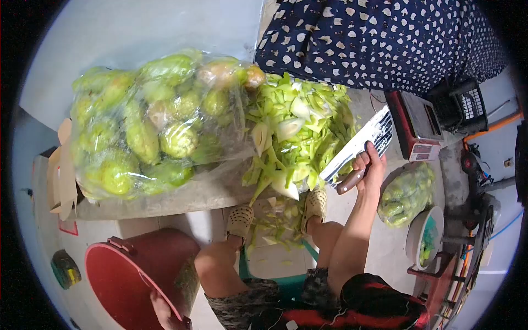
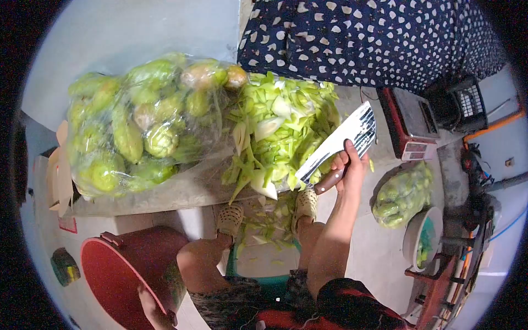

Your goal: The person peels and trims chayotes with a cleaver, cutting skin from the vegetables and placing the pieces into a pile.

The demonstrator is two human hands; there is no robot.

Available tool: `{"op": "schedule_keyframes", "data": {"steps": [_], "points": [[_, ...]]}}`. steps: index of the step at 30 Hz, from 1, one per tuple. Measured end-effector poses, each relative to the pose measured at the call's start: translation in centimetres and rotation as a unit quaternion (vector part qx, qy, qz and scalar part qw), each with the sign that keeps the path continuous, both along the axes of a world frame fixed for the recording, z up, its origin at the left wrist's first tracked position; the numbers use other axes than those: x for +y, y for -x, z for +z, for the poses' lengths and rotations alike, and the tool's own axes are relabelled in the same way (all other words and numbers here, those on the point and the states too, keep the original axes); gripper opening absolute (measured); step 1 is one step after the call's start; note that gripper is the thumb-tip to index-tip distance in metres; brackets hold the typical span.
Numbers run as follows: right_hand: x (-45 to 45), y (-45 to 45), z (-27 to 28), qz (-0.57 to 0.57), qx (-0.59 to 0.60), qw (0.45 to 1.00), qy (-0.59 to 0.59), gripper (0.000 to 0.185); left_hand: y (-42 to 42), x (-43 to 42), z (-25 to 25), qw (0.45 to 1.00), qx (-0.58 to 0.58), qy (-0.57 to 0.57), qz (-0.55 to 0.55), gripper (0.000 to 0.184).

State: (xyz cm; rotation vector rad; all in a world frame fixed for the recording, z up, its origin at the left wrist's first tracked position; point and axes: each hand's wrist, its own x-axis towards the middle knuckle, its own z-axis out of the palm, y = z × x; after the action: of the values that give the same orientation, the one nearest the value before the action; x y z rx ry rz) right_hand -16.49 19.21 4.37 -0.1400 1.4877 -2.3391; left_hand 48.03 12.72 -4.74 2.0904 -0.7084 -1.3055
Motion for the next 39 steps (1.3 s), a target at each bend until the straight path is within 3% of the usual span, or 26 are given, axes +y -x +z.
{"op": "schedule_keyframes", "data": {"steps": [2,5,8,9,10,11,14,17,19,21,23,25,26,28,30,32,36,38,39], "points": [[0.6,1.2,-1.1,0.001,-0.021,1.000,0.009,0.012,3.8,-3.1,3.4,0.982,-0.079,0.168,-0.041,0.042],[1.3,2.5,-2.4,0.028,-0.100,0.988,0.110,0.013,12.3,-7.8,9.3,0.906,-0.155,0.375,-0.122,0.041],[1.5,2.9,-2.8,0.042,-0.123,0.980,0.150,0.015,22.9,-11.0,13.0,0.858,-0.140,0.418,-0.263,0.037],[1.5,2.9,-2.9,0.042,-0.124,0.980,0.150,0.015,26.9,-11.6,13.5,0.850,-0.046,0.426,-0.307,0.036],[1.6,2.9,-2.9,0.040,-0.132,0.979,0.153,0.015,30.7,-12.4,14.0,0.806,-0.053,0.434,-0.399,0.033],[1.6,3.0,-2.8,0.037,-0.138,0.977,0.158,0.016,33.9,-13.3,14.0,0.726,-0.064,0.481,-0.488,0.030],[1.5,3.1,-2.9,0.035,-0.143,0.976,0.159,0.016,42.9,-15.6,11.9,0.630,0.010,0.448,-0.635,0.030],[1.2,3.0,-2.8,0.034,-0.142,0.979,0.143,0.016,47.6,-18.7,8.9,0.601,-0.035,0.417,-0.681,0.028],[1.1,2.9,-2.6,0.035,-0.140,0.980,0.140,0.017,48.5,-21.4,8.1,0.465,-0.220,0.384,-0.767,0.033],[1.1,3.0,-2.5,0.036,-0.138,0.980,0.139,0.017,48.9,-22.7,10.6,0.403,-0.503,0.284,-0.710,0.041],[1.4,3.1,-2.5,0.022,-0.159,0.977,0.139,0.018,48.3,-25.3,12.9,0.456,-0.537,0.354,-0.615,0.045],[1.8,3.4,-3.2,0.031,-0.151,0.978,0.139,0.017,47.2,-30.0,13.1,0.456,-0.543,0.424,-0.564,0.064],[2.0,3.6,-3.4,0.043,-0.138,0.980,0.136,0.018,47.0,-31.1,13.3,0.455,-0.543,0.423,-0.565,0.064],[2.0,3.6,-3.3,0.043,-0.144,0.979,0.136,0.019,46.5,-32.0,14.1,0.418,-0.558,0.425,-0.578,0.072],[2.2,3.4,-3.2,0.040,-0.152,0.978,0.136,0.019,45.7,-31.9,13.8,0.425,-0.544,0.430,-0.582,0.073],[1.8,3.2,-2.8,0.032,-0.141,0.981,0.128,0.019,45.0,-31.6,13.5,0.384,-0.545,0.449,-0.595,0.075],[1.7,3.2,-3.0,0.039,-0.134,0.983,0.119,0.019,43.5,-32.1,13.1,0.406,-0.469,0.484,-0.617,0.067],[1.6,2.9,-2.8,0.024,-0.131,0.985,0.109,0.020,42.9,-33.5,13.7,0.473,-0.306,0.482,-0.671,0.057],[1.6,3.1,-3.0,0.026,-0.132,0.985,0.109,0.020,43.0,-32.8,13.9,0.485,-0.324,0.466,-0.666,0.044]]}}
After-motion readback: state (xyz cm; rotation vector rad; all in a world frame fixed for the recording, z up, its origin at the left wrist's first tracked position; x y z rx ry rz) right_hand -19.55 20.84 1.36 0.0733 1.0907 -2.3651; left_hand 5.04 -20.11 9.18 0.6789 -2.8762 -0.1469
